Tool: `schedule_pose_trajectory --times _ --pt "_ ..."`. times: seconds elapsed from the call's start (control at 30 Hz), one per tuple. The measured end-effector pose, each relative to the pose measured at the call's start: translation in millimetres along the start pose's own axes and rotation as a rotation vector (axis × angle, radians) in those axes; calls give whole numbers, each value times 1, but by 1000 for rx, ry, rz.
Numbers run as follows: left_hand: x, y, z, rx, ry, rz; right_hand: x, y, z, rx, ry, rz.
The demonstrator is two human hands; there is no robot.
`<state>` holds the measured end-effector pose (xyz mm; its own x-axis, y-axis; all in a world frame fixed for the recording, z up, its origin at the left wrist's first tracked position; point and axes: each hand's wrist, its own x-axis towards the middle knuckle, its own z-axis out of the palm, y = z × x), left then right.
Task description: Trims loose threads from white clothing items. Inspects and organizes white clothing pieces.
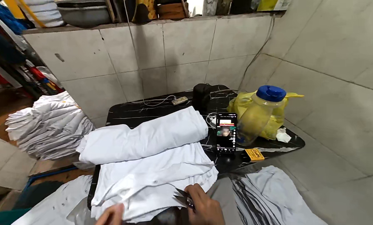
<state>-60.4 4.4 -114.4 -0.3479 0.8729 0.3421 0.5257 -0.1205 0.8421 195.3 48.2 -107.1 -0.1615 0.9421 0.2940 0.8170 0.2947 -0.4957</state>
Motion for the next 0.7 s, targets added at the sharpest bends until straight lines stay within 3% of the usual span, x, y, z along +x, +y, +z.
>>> schedule_pose_trajectory --times 0.07,0.13,0.2,0.47,0.7 --pt "9 1 3 -466 169 -170 -1 4 0 9 -67 34" --pt "18 17 9 -873 267 -456 -2 8 -1 21 -120 63" --pt "22 28 15 -1052 283 -614 -2 14 -2 44 -121 47" --pt "5 22 18 -867 33 -270 17 12 -14 502 -300 -217" --pt "-7 29 29 -603 -4 -131 35 -19 32 785 -155 -260"
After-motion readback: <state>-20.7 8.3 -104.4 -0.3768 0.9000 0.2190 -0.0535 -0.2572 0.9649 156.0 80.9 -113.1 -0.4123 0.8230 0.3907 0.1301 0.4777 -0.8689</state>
